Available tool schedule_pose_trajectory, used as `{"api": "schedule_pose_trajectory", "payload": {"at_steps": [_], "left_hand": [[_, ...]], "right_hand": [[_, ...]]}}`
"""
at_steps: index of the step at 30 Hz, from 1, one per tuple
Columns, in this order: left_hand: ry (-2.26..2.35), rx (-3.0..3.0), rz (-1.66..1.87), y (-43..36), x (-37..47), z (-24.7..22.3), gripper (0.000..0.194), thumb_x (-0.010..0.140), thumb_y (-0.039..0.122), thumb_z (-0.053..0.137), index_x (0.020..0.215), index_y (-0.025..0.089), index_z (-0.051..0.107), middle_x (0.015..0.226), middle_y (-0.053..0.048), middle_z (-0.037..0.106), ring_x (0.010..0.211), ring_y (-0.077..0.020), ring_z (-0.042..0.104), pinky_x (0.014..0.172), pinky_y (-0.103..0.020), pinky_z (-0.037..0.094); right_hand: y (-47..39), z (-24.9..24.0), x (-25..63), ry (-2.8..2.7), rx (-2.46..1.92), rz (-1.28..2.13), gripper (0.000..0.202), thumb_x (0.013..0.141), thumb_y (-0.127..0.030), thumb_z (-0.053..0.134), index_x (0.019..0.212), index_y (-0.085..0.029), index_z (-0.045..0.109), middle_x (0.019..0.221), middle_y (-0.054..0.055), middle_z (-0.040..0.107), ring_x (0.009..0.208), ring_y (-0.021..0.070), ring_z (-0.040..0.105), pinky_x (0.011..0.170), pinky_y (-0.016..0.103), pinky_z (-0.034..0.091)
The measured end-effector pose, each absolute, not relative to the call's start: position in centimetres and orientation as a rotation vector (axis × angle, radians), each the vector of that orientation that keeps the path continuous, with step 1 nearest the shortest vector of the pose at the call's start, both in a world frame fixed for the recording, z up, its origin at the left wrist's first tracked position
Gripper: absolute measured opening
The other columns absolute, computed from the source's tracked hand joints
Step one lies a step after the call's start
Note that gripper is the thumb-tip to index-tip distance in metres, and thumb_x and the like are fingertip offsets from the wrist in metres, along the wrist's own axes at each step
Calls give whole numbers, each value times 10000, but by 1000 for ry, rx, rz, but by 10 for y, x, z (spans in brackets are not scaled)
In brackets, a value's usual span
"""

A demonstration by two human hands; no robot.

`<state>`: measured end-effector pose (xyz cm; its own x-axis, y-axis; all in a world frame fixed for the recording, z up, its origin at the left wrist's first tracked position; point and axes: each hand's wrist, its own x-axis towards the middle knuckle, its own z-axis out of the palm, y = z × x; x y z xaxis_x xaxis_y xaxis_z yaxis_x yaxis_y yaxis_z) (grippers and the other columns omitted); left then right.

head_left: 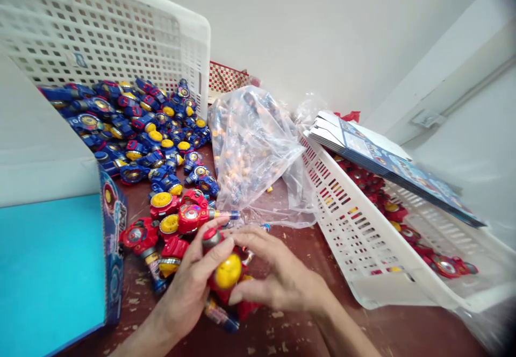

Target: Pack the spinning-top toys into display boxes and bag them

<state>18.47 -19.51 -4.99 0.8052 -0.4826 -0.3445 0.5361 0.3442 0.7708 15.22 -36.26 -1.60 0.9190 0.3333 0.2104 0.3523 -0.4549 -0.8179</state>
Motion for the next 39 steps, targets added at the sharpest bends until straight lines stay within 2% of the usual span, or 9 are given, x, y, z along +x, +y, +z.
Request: {"api": "schedule_pose_trajectory", "payload": {"at_steps": [2,4,6,11,14,22,27,34,39], "left_hand": [[96,956,-637,-186,195,-46,488,789,322,696,1236,238,517,1078,-71,670,824,-226,684,612,-307,568],[166,952,-614,-176,204,-42,397,764,309,714,1112,196,561,963,-72,683,633,-200,662,424,-261,499],[256,915,-643,-165,207,-39,328,750,317,723,1009,174,579,929,-80,684,596,-203,657,367,-239,453],[325,843,-767,-148,205,-39,415,699,327,779,1033,172,587,996,-99,681,805,-283,698,536,-325,556],[217,938,-724,-142,203,-41,481,698,259,792,1120,226,563,990,-51,676,899,-255,688,634,-284,550],[187,949,-671,-145,204,-44,468,676,260,791,1082,204,565,993,-48,670,699,-158,656,654,-292,556],[181,944,-818,-164,196,-46,485,690,330,790,1094,248,533,1005,-42,665,647,-170,647,580,-342,562],[-130,1072,-841,-168,189,-55,457,720,297,778,1129,182,608,890,-38,686,808,-157,655,789,-280,533],[-231,1240,-868,-159,191,-50,468,722,307,760,1144,158,627,878,-39,686,786,-173,650,715,-280,543]], "right_hand": [[-388,-18,178,-240,-2178,-4,191,855,-331,634,1006,-221,677,1081,30,668,1011,186,613,898,307,473],[-419,-31,211,208,-2348,-144,189,909,-310,532,934,-196,680,931,35,687,892,185,628,840,317,477],[-445,-51,245,416,-2403,-220,155,880,-213,541,932,-140,668,977,96,671,968,224,598,910,373,433],[-462,-93,299,646,-2385,-262,289,879,-263,608,1132,-130,569,1176,100,573,1096,242,538,969,460,406],[-460,-96,300,658,-2304,-235,385,853,-241,620,1208,-135,515,1124,107,585,1055,249,560,944,449,423],[-450,-65,221,485,-1895,-159,536,826,-394,553,1274,-230,308,947,30,610,750,182,650,684,334,533],[-397,-47,170,265,-1446,-228,465,770,-406,725,1070,-239,412,934,38,660,778,153,631,673,255,499],[-341,-35,141,146,-1287,-183,410,821,-287,724,1165,-262,501,1101,33,639,944,164,650,813,281,532],[-336,-35,136,129,-1242,-263,321,815,-263,732,1047,-269,509,1045,-8,624,952,187,669,792,310,566]]}}
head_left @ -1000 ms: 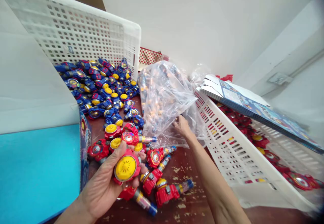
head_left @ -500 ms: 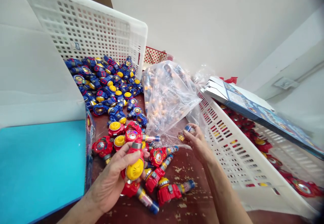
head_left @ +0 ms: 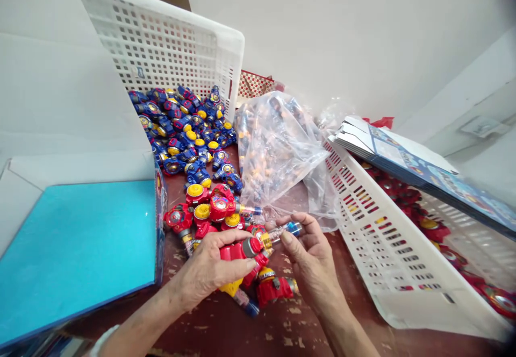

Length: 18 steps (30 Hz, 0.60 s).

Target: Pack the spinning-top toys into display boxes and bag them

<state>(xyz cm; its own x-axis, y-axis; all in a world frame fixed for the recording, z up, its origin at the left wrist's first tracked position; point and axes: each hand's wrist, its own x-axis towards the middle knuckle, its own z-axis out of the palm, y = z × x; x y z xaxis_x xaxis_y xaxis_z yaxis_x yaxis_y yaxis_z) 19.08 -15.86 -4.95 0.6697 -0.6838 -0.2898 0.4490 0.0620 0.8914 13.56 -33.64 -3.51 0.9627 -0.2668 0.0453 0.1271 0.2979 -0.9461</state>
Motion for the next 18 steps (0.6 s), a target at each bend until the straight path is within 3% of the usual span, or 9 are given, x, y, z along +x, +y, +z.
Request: {"api": "schedule_pose_trajectory", "payload": {"at_steps": [9,14,18], "left_hand": [[-373,1253,-1002,-158,186,-48,457,754,356,700,1140,119,642,804,-47,662,657,-162,620,632,-319,544],[-660,1779,-457,-164,185,-42,147,765,265,659,859,164,711,796,-18,632,733,-150,574,669,-274,461],[-797,1952,-217,-166,187,-42,87,773,203,628,817,175,698,783,-6,629,732,-139,558,681,-267,418]], "right_hand": [[-336,-27,127,44,-1390,-190,297,813,-283,736,994,-244,504,967,-1,682,825,123,668,721,219,548],[-332,-35,122,110,-1510,-323,325,770,-328,772,944,-231,515,917,-8,670,796,122,635,709,225,531],[-332,-49,120,182,-1536,-394,367,761,-385,767,944,-234,488,881,-13,647,743,123,607,660,224,507]]}}
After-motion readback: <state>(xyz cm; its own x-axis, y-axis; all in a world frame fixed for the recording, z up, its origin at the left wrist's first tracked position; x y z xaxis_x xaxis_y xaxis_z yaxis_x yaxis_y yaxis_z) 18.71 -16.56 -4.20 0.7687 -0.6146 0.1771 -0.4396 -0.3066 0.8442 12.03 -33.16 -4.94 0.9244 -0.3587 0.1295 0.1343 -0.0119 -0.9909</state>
